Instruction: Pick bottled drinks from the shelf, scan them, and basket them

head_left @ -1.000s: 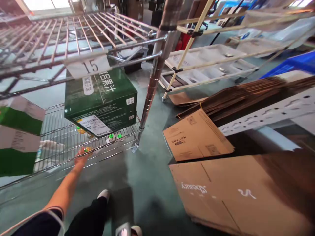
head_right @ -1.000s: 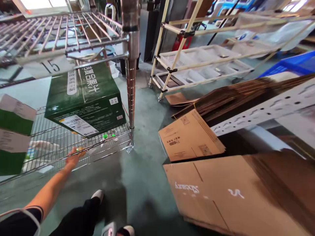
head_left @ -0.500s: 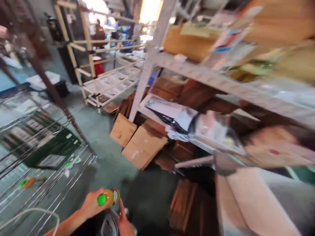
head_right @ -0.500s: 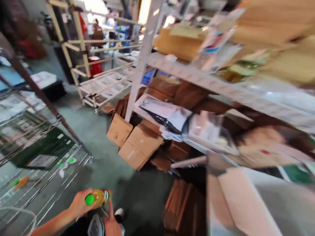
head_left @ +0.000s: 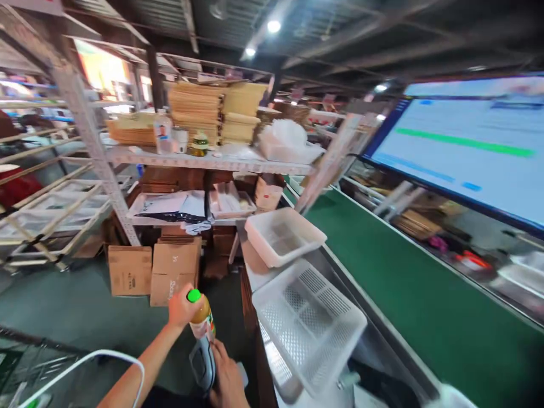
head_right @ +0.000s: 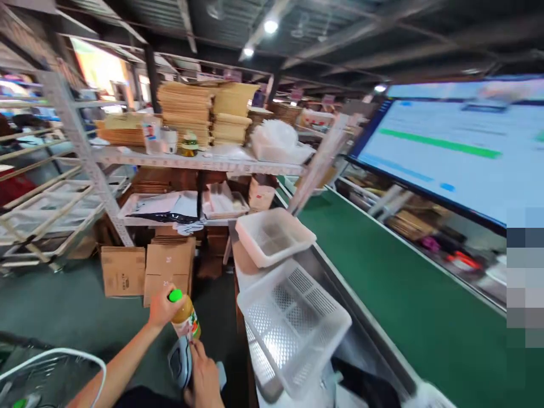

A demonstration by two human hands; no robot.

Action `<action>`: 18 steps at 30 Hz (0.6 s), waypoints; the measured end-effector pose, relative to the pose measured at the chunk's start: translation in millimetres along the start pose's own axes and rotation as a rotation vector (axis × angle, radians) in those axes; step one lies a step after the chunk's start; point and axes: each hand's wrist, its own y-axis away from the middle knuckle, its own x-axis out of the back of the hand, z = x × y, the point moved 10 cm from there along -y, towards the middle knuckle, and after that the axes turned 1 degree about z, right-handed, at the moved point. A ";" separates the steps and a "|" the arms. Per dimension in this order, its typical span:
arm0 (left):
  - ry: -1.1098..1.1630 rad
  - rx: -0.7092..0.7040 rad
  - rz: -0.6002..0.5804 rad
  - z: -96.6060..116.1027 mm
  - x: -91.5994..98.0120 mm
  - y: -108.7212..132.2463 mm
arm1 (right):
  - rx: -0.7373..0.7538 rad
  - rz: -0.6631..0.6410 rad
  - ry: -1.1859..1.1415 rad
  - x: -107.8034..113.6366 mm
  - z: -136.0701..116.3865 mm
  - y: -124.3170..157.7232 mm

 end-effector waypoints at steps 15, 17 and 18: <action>-0.184 -0.205 -0.181 77.3 -49.9 -87.2 | -0.407 0.828 -0.939 180.9 200.3 103.0; -0.191 -0.175 -0.174 59.6 -46.9 -113.5 | -0.590 0.810 -0.983 198.2 255.2 87.0; -0.191 -0.151 -0.180 47.9 -45.7 -127.6 | -0.648 0.795 -0.990 204.1 277.5 75.6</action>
